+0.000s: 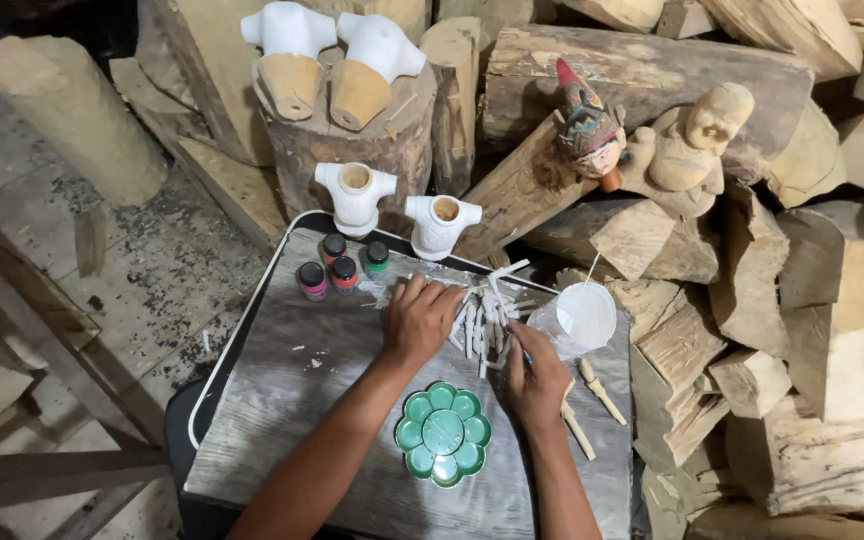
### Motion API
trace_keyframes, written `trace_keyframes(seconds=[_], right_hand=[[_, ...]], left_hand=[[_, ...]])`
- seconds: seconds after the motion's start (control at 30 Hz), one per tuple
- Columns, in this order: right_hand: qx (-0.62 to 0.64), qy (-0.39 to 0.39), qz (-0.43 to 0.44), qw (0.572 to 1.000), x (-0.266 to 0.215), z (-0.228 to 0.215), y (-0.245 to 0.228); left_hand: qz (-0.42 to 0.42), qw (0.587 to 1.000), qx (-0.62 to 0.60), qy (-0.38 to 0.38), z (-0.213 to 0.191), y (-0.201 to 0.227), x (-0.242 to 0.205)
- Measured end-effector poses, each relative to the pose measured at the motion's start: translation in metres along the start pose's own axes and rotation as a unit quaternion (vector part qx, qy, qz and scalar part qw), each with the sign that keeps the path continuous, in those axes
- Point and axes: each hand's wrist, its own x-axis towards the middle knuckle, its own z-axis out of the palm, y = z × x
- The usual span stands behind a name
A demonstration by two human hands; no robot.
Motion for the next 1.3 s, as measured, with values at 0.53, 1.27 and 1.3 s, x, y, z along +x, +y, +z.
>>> trace_keyframes(seconds=[0.53,1.27,1.3], right_hand=[[-0.071,-0.089,0.073,0.991,-0.011,0.004,0.015],[-0.084,-0.154,0.159,0.972,-0.002,-0.001,0.010],[-0.094,-0.164,0.168,0.967,-0.006,-0.001,0.012]], left_hand=[[-0.013,0.998,0.025,-0.048,0.009,-0.001,-0.009],[0.007,0.993,-0.030,-0.115,0.021,-0.009,-0.010],[0.014,0.992,-0.023,-0.123,0.025,-0.009,-0.015]])
